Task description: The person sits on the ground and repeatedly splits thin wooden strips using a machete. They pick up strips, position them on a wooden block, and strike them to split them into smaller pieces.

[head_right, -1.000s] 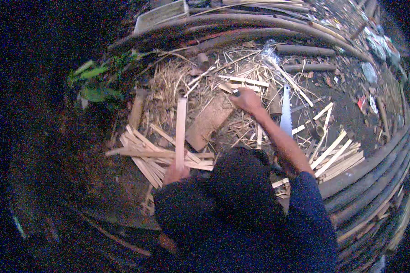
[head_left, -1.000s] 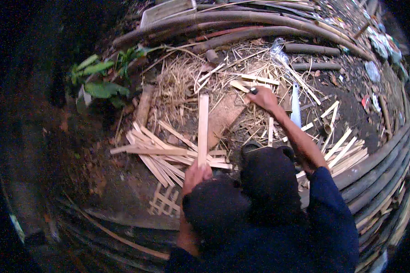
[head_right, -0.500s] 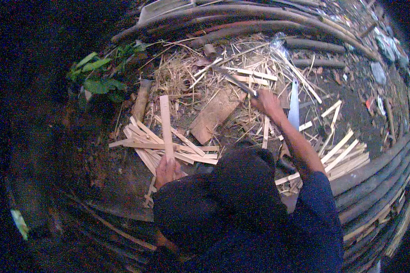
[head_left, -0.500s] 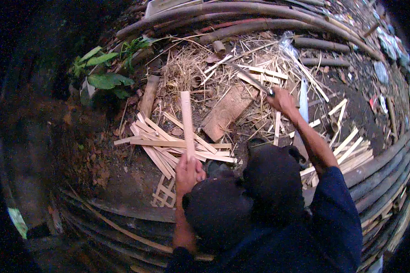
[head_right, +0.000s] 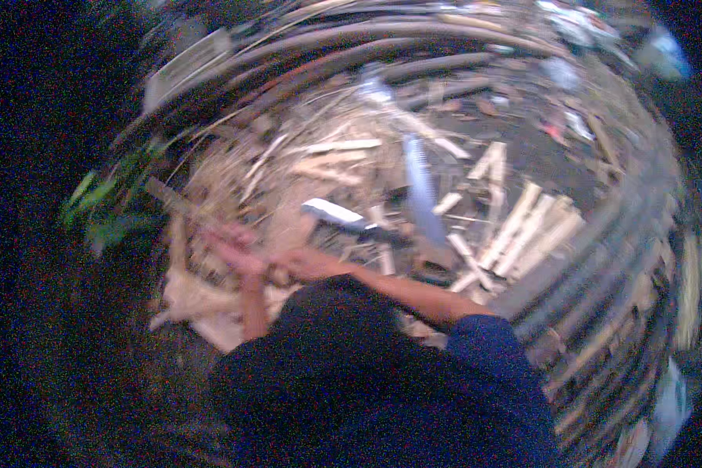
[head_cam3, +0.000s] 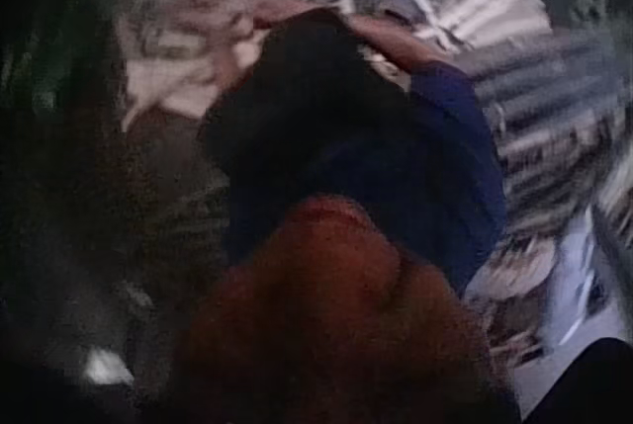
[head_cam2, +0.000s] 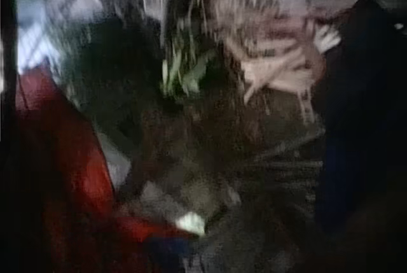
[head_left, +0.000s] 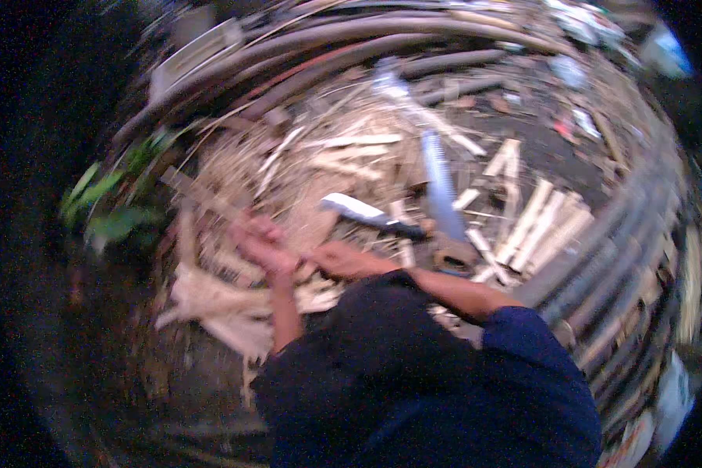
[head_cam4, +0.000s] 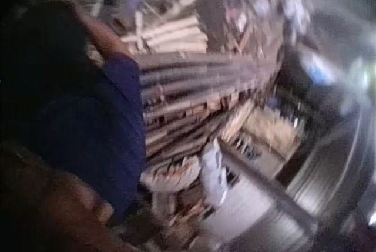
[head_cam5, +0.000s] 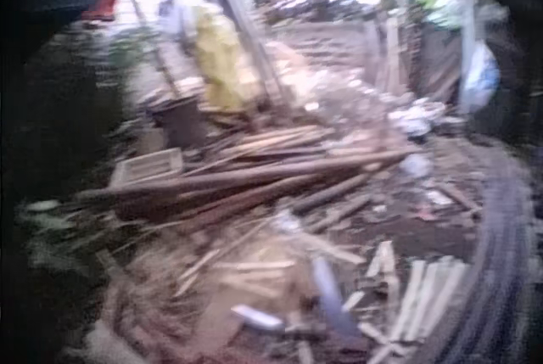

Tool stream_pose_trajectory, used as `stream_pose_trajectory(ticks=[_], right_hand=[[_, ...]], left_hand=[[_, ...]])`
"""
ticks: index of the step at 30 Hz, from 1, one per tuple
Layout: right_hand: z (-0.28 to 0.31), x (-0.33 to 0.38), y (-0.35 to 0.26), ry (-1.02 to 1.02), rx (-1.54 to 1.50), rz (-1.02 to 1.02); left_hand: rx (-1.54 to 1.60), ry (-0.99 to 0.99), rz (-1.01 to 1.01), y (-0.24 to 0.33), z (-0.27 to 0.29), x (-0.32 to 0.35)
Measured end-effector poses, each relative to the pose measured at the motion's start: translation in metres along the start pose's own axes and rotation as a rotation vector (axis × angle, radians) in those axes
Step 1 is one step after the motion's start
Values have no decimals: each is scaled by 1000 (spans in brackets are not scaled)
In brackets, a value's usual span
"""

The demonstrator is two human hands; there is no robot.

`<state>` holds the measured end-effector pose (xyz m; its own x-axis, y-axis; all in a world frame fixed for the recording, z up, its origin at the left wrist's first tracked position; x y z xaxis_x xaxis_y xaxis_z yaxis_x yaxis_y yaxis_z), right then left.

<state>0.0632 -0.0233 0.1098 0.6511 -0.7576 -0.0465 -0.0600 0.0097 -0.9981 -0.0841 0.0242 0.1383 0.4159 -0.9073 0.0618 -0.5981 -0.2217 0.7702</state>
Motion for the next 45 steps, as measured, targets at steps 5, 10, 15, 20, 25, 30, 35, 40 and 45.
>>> stream_pose_trajectory(ticks=[5,10,15,20,25,30,35,40,45], right_hand=[[48,69,-9,164,329,121],[18,100,43,-64,43,287],[-2,87,88,-21,-32,-172],[-2,86,98,155,-142,-279],[38,139,44,427,-59,-300],[139,304,79,1196,453,-213],[212,440,121,1886,572,-713],[292,494,194,652,1399,-1368],[233,282,133,1011,1159,-326]], left_hand=[[-213,202,24,31,2,-15],[-429,79,-98,55,-46,12],[-685,88,-367,60,-64,18],[-922,-101,-542,44,-90,23],[-684,-382,-384,15,-115,40],[-894,-400,243,-61,3,12],[-1049,-342,403,-83,205,11],[-1600,-334,2,-24,228,53],[-1791,109,-181,66,290,34]])
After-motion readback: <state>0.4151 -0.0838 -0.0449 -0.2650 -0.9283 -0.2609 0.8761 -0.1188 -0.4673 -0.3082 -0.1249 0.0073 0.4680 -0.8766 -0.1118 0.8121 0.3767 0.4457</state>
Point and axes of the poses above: each hand's wrist, its own x-axis away from the middle knuckle, its own z-axis out of the back of the hand, y = z × x, the point moved 8 cm from there along -x, towards the middle knuckle, and after that the axes turned 6 degrees about -x, right-handed, at the moved point
